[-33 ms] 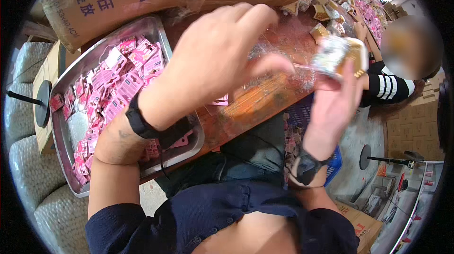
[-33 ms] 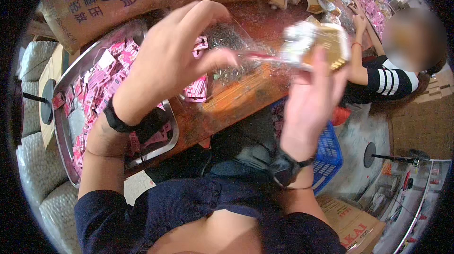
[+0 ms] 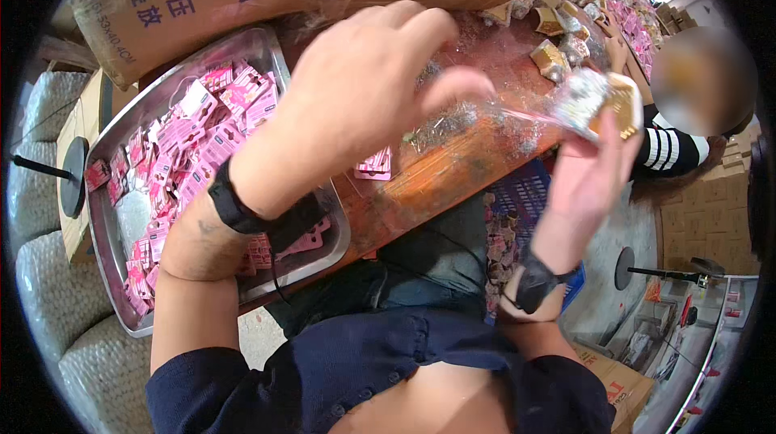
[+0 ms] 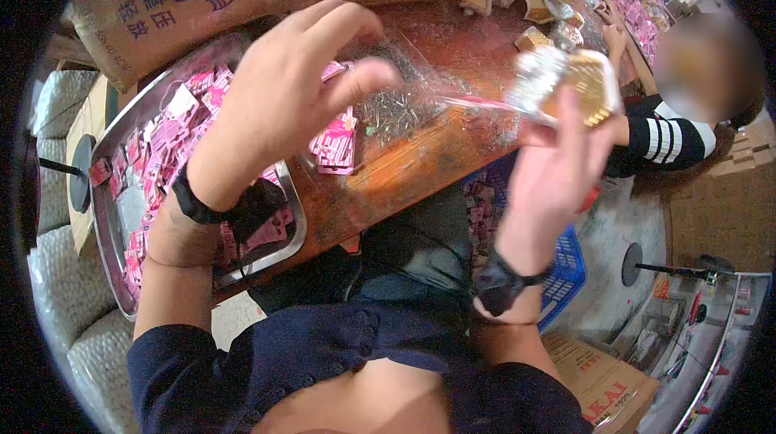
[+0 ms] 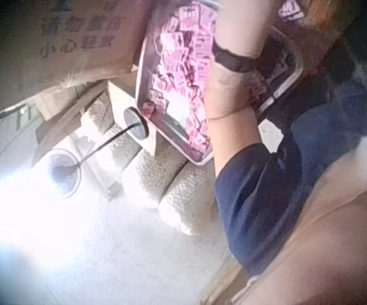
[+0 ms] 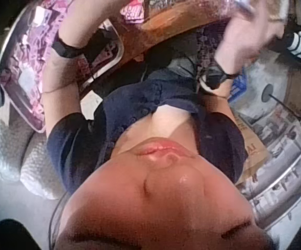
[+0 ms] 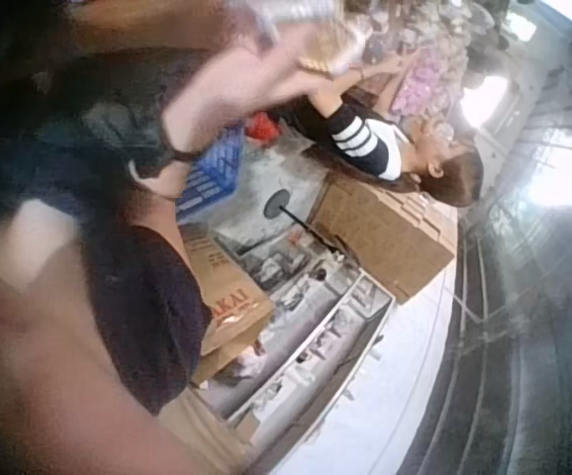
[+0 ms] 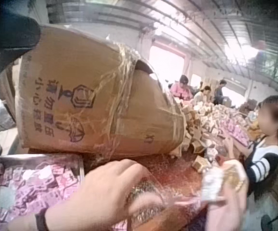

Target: Wrapping small decorated cake-shaped products in plastic and attaching product labels.

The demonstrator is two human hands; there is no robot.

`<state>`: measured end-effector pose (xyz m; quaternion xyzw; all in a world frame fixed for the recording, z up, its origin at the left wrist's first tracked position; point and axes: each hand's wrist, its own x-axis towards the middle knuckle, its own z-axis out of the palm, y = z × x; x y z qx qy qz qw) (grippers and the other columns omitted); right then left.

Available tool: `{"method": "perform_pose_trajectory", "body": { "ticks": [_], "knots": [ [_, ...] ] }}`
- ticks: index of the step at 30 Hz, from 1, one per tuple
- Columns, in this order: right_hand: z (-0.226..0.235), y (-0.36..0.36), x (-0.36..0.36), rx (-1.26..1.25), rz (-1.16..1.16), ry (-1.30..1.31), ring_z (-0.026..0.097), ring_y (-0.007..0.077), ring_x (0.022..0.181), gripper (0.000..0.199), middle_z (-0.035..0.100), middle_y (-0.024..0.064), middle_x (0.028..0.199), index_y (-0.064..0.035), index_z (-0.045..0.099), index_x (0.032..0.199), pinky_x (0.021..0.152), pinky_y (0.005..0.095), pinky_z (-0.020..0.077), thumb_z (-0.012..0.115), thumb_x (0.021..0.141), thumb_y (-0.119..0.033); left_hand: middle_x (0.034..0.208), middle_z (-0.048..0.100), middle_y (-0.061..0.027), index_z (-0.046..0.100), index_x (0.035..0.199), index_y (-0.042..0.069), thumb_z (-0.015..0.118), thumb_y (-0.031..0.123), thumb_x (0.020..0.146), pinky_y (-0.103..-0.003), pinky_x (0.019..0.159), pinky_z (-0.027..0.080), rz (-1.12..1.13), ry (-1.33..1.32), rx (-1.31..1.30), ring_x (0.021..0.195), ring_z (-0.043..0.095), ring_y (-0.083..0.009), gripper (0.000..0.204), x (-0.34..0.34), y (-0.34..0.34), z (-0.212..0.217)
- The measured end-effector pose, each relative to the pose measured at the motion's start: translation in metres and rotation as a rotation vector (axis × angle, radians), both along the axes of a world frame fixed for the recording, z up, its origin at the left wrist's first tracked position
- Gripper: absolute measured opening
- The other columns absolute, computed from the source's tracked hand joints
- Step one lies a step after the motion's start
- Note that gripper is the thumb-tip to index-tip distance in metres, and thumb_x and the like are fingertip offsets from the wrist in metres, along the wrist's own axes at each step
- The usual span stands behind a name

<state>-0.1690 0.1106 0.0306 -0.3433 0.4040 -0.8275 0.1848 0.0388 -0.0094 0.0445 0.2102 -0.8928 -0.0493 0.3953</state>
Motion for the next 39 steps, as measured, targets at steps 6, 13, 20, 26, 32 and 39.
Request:
{"method": "perform_pose_trajectory", "body": {
  "ticks": [6,13,20,26,32,39],
  "knots": [
    [-0.005,0.079,-0.104,1.048,0.118,0.749,0.055,0.0273,0.112,0.06,0.053,0.0186,0.125,-0.0034,0.039,0.136,0.098,0.0371,0.044,0.069,0.084,-0.009,0.086,0.066,-0.0204,0.064,0.1,0.002,0.061,0.038,0.088,-0.046,0.077,0.051,0.131,-0.677,0.245,0.089,0.063,-0.0392,0.038,0.028,-0.029,-0.025],
    [-0.004,-0.004,-0.022,0.633,-0.242,1.288,0.06,0.0334,0.1,0.032,0.065,0.0177,0.104,-0.0011,0.067,0.105,0.093,0.0393,0.0445,0.074,0.08,-0.021,0.089,0.067,-0.0216,0.066,0.096,0.0,0.066,0.045,0.083,-0.047,0.077,0.051,0.244,-0.678,0.202,0.089,0.064,-0.0395,0.046,0.025,-0.058,-0.058],
    [-0.042,-0.041,0.004,0.728,-0.036,1.498,0.053,0.0327,0.103,0.02,0.062,0.0131,0.105,-0.0073,0.071,0.089,0.092,0.0401,0.0446,0.075,0.076,-0.023,0.088,0.067,-0.0215,0.066,0.095,0.0,0.069,0.046,0.079,-0.047,0.076,0.052,0.239,-0.691,0.284,0.088,0.064,-0.0399,0.049,0.017,-0.057,-0.057],
    [-0.032,-0.04,0.008,0.678,-0.01,1.319,0.054,0.0292,0.095,0.01,0.063,0.0087,0.092,-0.0083,0.07,0.083,0.086,0.0389,0.0456,0.073,0.078,-0.016,0.1,0.066,-0.0222,0.06,0.107,0.0,0.073,0.042,0.077,-0.047,0.079,0.05,0.197,-0.621,0.265,0.094,0.063,-0.0389,0.053,0.018,-0.054,-0.053],
    [-0.025,-0.04,0.013,0.477,-0.131,1.182,0.057,0.0267,0.088,0.007,0.063,0.0078,0.089,-0.0068,0.07,0.083,0.079,0.0365,0.0462,0.073,0.079,-0.012,0.107,0.064,-0.0239,0.055,0.12,0.0,0.075,0.033,0.077,-0.044,0.084,0.05,0.097,-0.471,0.329,0.102,0.062,-0.0396,0.057,0.024,-0.058,-0.045],
    [-0.031,-0.038,0.019,0.277,-0.21,1.101,0.058,0.0168,0.079,0.016,0.058,0.0057,0.084,-0.0034,0.073,0.092,0.069,0.0264,0.0464,0.074,0.077,0.002,0.106,0.068,-0.0186,0.051,0.129,0.003,0.075,0.027,0.082,-0.034,0.082,0.051,0.055,-0.246,0.492,0.097,0.066,-0.0256,0.058,0.02,-0.057,-0.028]
  ]
}}
